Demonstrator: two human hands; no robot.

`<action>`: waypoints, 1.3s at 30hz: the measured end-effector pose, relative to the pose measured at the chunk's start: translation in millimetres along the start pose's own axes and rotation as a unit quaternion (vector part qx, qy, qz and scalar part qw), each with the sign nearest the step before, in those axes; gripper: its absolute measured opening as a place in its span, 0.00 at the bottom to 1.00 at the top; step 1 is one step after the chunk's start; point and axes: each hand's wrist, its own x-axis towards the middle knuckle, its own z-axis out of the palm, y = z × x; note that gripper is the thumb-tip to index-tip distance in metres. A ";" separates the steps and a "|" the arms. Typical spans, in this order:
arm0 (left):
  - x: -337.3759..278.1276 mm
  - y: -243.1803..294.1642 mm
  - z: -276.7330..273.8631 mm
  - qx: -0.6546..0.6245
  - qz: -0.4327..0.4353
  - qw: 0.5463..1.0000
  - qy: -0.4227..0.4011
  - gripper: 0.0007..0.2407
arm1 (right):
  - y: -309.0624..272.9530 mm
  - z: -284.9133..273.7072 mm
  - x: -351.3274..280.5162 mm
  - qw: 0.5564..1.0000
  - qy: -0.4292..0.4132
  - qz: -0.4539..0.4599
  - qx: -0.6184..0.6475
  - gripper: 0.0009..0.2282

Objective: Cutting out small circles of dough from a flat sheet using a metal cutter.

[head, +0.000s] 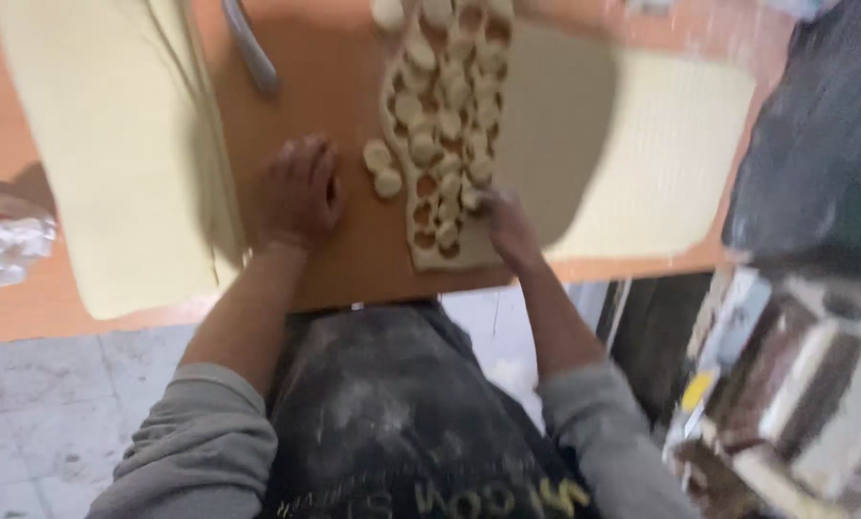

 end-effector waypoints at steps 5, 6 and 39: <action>-0.3 3.0 -17.5 -0.011 0.017 0.999 -0.049 0.17 | 38.7 27.9 -58.6 0.968 -0.057 0.230 0.079 0.18; -6.4 3.4 -5.7 -0.019 0.027 0.998 -0.048 0.17 | 21.4 23.1 -65.5 0.967 -0.049 0.239 0.077 0.18; 15.8 -3.0 -12.1 0.048 0.028 0.998 -0.014 0.21 | 38.2 48.1 -63.7 0.843 -0.041 0.333 0.420 0.23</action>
